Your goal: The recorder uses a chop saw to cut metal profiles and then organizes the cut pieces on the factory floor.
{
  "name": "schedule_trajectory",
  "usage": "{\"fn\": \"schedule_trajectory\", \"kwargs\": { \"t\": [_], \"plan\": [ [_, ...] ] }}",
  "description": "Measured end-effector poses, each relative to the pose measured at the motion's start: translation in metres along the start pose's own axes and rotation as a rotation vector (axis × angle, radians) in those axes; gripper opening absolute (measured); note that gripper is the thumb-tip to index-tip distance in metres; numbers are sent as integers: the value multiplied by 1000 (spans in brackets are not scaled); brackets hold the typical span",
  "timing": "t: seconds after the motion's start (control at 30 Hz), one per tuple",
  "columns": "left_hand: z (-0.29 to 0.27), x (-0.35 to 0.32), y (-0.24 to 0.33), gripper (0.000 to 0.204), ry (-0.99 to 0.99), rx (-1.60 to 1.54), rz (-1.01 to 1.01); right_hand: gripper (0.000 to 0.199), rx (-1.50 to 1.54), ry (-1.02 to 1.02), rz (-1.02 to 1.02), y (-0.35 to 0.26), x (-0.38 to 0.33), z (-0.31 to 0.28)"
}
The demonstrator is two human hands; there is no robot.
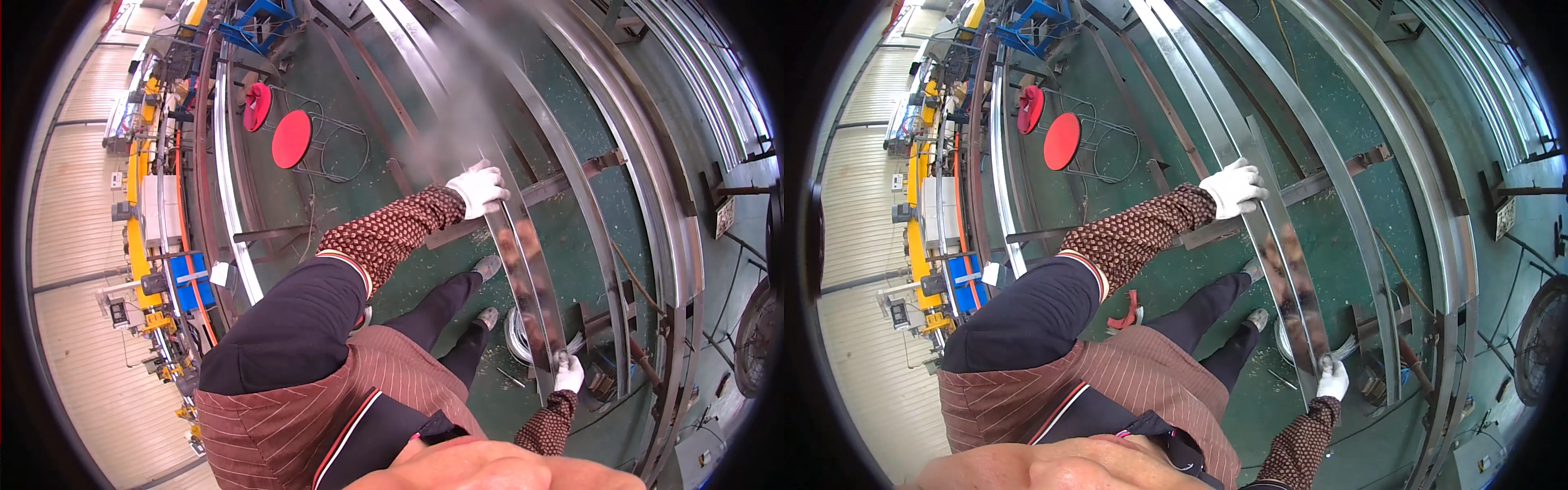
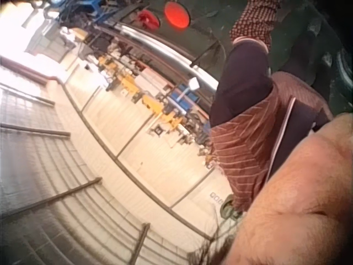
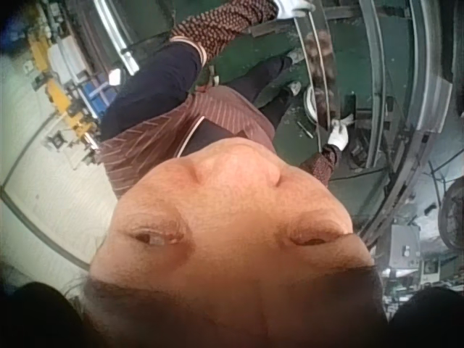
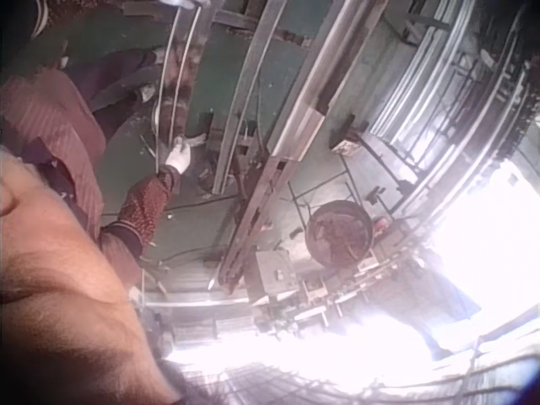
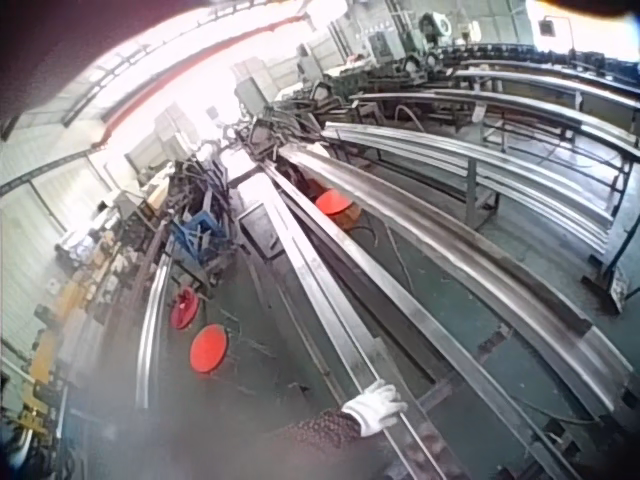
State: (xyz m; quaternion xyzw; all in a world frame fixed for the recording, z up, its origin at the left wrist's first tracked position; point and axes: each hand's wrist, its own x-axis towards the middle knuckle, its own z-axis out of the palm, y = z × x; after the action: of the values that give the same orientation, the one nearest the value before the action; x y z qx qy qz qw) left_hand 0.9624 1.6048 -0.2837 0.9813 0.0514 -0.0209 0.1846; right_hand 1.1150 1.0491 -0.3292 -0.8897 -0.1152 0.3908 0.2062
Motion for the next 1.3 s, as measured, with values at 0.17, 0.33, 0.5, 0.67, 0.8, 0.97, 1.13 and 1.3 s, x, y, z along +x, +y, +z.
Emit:
{"fn": "schedule_trajectory", "kwargs": {
  "t": [0.17,0.33,0.5,0.67,0.8,0.97,1.13,1.3],
  "plan": [
    [1,-3,-7,30,12,39,29,43,12,-50,81,-1,-5,15],
    [20,-16,-23,27,-124,92,-57,117,-559,118,-399,-111,-59,4],
    [22,-12,-28,24,-122,118,-2,122,-617,149,-234,-96,-80,36],
    [22,-9,-12,25,-122,106,4,117,-624,115,-300,-71,-72,28],
    [31,-21,7,22,-69,81,1,120,-602,157,-376,-52,-80,16],
    [7,-28,-14,15,-152,137,3,111,-608,82,-286,-99,-75,18],
    [17,-46,-30,17,-118,186,-51,109,-596,-49,-330,-112,-69,13],
    [7,-46,-28,12,-113,154,-53,105,-633,268,-428,-164,-2,-40]
  ]
}}
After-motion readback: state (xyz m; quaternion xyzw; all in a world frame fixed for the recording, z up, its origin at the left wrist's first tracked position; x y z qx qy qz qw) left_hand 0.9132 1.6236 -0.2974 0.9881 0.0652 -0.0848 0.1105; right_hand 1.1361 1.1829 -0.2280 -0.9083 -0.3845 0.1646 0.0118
